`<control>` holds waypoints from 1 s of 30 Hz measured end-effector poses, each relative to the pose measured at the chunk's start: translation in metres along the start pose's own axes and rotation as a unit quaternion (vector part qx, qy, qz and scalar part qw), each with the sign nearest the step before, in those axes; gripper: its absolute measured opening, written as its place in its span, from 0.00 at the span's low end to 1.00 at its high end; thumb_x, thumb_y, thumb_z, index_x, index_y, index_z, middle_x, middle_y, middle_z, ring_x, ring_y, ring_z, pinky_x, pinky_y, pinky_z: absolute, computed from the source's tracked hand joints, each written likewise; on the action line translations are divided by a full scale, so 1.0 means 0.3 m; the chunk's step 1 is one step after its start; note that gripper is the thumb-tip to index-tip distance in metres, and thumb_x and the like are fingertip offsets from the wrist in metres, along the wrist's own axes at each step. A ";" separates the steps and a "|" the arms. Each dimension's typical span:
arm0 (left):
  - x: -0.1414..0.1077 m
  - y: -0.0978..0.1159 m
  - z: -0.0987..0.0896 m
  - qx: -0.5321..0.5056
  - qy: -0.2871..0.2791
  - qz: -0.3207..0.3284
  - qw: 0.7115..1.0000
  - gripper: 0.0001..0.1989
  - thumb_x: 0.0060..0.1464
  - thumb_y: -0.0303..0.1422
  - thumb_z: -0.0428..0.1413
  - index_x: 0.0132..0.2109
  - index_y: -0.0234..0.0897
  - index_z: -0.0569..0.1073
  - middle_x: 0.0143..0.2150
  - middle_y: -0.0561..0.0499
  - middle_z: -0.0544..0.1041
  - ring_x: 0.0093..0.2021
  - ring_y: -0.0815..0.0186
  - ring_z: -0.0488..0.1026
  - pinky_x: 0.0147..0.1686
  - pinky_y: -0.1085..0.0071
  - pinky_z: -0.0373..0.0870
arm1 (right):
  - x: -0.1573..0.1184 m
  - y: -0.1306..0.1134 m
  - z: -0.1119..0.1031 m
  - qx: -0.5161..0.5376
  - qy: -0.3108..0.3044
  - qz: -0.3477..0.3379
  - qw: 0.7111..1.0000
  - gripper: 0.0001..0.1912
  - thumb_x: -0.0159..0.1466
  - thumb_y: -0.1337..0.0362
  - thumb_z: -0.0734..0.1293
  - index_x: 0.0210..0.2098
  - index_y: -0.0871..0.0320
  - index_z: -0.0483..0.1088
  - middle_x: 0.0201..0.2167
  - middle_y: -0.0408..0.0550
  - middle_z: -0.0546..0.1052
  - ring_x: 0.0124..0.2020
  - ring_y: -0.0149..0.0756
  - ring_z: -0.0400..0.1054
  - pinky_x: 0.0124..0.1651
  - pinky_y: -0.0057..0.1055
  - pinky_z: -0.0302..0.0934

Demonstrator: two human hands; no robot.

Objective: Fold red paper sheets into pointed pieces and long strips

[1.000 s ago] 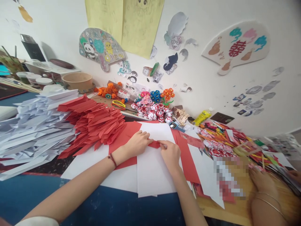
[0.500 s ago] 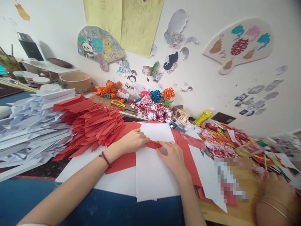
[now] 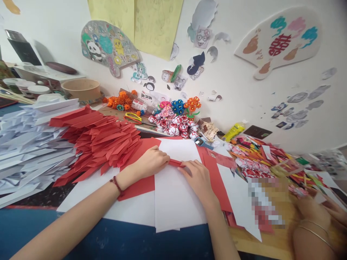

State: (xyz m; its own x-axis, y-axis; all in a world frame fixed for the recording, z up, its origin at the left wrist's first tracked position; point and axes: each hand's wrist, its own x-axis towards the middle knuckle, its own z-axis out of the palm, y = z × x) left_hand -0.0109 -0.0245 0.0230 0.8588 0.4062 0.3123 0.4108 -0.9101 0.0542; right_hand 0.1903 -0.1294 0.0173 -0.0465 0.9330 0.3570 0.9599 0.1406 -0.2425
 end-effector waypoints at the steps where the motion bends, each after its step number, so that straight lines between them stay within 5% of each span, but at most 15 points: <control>1: 0.001 0.001 0.001 -0.004 -0.002 -0.009 1.000 0.12 0.62 0.30 0.46 0.35 0.35 0.73 0.32 0.48 0.76 0.32 0.66 0.71 0.38 0.67 0.56 | 0.000 0.000 0.003 0.000 0.003 0.003 1.000 0.06 0.65 0.60 0.65 0.37 0.52 0.73 0.36 0.44 0.79 0.39 0.39 0.68 0.41 0.33 0.57; 13: -0.003 0.006 0.004 -0.050 0.019 -0.066 0.996 0.10 0.59 0.29 0.49 0.36 0.37 0.75 0.42 0.50 0.74 0.36 0.68 0.71 0.40 0.67 0.56 | 0.015 -0.011 0.013 0.035 0.017 0.041 0.998 0.05 0.63 0.63 0.66 0.31 0.53 0.72 0.32 0.42 0.78 0.36 0.38 0.67 0.37 0.32 0.55; 22: 0.000 -0.007 0.001 -0.056 0.011 -0.069 0.996 0.09 0.58 0.31 0.52 0.34 0.38 0.76 0.35 0.50 0.75 0.37 0.65 0.71 0.39 0.67 0.56 | 0.019 -0.005 0.019 0.066 0.014 0.069 0.995 0.05 0.62 0.63 0.65 0.30 0.52 0.72 0.33 0.43 0.78 0.36 0.38 0.66 0.36 0.32 0.56; 30: 0.012 0.010 0.032 -0.137 0.020 -0.197 0.971 0.08 0.52 0.31 0.52 0.31 0.38 0.76 0.34 0.50 0.78 0.33 0.65 0.72 0.35 0.69 0.61 | 0.033 -0.006 0.037 0.107 0.035 0.111 0.987 0.07 0.59 0.62 0.65 0.27 0.54 0.73 0.31 0.44 0.77 0.29 0.35 0.66 0.33 0.31 0.57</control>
State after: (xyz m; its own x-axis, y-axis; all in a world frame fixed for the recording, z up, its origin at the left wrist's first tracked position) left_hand -0.0036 -0.0250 0.0152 0.6365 0.7287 0.2526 0.6037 -0.6746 0.4249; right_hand 0.1850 -0.1168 0.0113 0.1847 0.9244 0.3336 0.8640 0.0091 -0.5035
